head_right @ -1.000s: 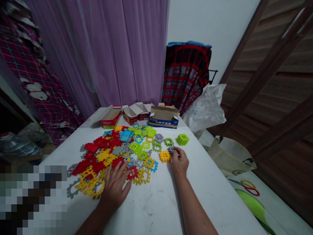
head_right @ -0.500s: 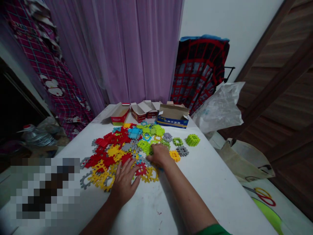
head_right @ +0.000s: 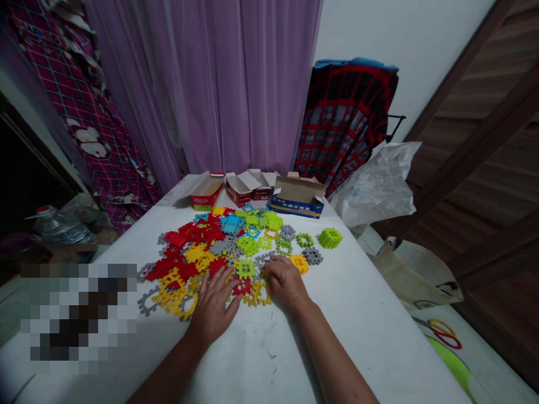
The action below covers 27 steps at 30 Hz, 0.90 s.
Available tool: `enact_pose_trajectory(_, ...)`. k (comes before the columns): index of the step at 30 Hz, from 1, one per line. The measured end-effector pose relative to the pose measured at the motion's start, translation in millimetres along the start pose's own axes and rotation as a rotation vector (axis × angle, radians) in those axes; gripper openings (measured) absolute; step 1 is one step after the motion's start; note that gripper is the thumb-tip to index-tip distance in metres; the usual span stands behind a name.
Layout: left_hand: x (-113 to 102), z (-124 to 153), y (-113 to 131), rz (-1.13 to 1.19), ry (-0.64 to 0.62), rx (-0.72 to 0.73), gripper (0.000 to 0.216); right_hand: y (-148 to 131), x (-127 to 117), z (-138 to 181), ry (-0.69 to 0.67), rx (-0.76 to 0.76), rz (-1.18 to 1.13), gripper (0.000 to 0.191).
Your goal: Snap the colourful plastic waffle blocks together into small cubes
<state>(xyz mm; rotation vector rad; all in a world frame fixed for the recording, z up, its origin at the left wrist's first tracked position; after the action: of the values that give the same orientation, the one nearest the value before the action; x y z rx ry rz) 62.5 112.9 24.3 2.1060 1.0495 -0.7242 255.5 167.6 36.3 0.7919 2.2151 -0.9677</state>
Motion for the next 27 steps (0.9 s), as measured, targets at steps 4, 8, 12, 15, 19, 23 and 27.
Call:
enact_pose_trajectory(4,0.2,0.2,-0.9,-0.003,-0.007,0.014,0.027,3.8,-17.1,4.3,-0.018,0.161,0.054,0.028)
enact_pose_trajectory(8,4.3,2.0,-1.9,-0.018,-0.031,0.059,0.031,-21.2,3.5,-13.7,-0.188,0.083,0.045,0.037)
enact_pose_trajectory(12,2.2,1.1,-3.7,-0.025,0.000,0.017,0.028,-28.0,37.4,-27.7,-0.418,0.078,0.038,0.064)
enact_pose_trajectory(15,2.5,-0.3,-0.4,-0.016,-0.030,0.022,0.027,-24.9,43.5,-33.9,-0.437,0.095,0.034,0.062)
enact_pose_trajectory(19,-0.3,-1.1,0.9,-0.016,-0.009,0.011,0.029,-21.9,22.4,-34.3,-0.273,0.120,0.122,0.058)
enact_pose_trajectory(23,2.0,0.1,-1.5,-0.027,-0.030,0.021,0.030,-22.9,1.7,-23.5,-0.157,0.230,0.273,0.057)
enact_pose_trajectory(27,6.2,1.8,-5.2,-0.022,-0.075,0.058,0.032,-25.3,0.3,-9.1,-0.165,0.404,0.447,0.061)
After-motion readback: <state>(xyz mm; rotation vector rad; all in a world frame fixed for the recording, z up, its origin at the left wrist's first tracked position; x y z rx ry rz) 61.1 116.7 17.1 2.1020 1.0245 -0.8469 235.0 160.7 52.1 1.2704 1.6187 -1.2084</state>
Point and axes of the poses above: each hand's wrist, its own z-axis away from the middle knuckle, its own x-axis out of the palm, y = z × x, the point moved 8 cm from there along -z, towards the middle knuckle, and after that the axes turned 5 degrees about y, right-handed, at the moved point
